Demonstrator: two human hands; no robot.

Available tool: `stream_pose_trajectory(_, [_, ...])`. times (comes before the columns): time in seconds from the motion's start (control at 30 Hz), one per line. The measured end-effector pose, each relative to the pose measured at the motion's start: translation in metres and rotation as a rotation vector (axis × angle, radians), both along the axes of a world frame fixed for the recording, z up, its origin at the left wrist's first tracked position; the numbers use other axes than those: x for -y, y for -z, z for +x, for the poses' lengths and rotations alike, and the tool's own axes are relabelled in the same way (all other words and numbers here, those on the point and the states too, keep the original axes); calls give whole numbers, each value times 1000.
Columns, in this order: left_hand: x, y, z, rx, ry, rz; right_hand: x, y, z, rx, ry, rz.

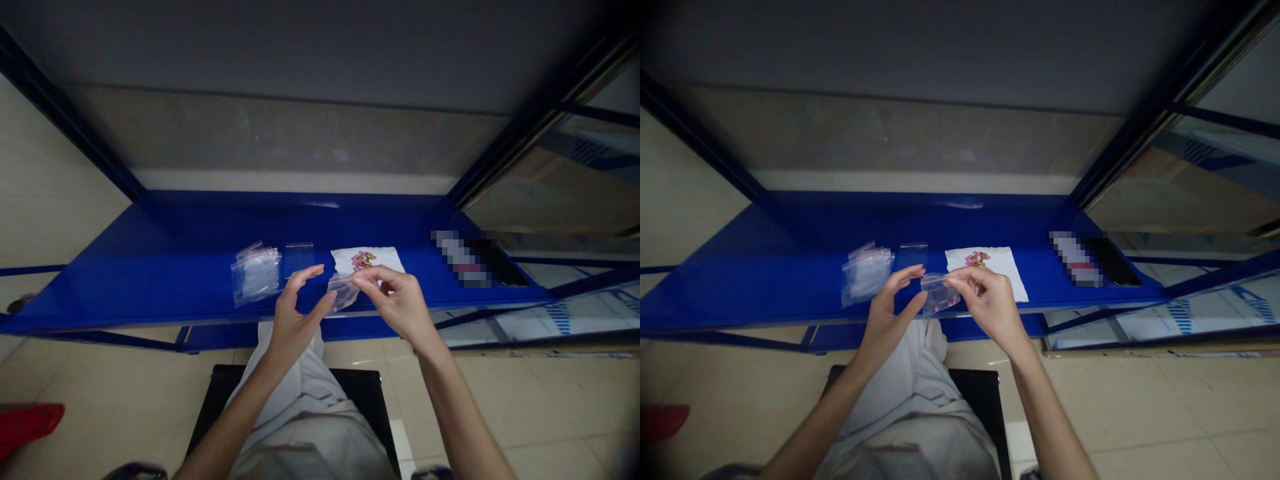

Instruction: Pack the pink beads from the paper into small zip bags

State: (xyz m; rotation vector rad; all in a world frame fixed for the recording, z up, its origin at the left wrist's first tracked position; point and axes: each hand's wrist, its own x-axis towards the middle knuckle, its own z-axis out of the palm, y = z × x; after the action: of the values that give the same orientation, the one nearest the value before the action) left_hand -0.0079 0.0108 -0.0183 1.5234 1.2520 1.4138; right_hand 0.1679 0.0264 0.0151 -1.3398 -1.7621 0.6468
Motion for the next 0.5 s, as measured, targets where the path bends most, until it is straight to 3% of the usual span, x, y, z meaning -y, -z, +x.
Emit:
stream_pose_trajectory(0.13, [0,-5,1,4,46,-43,3,-3,-6,-80,-20,-26])
stream_pose_trajectory(0.3, [-1,-11,3,88,221,-211,1,-2,-12,-255,-36,-81])
stream_pose_trajectory(0.5, [-5,-3,1,137,268,-273,-1,4,-9,-209,-133,-183])
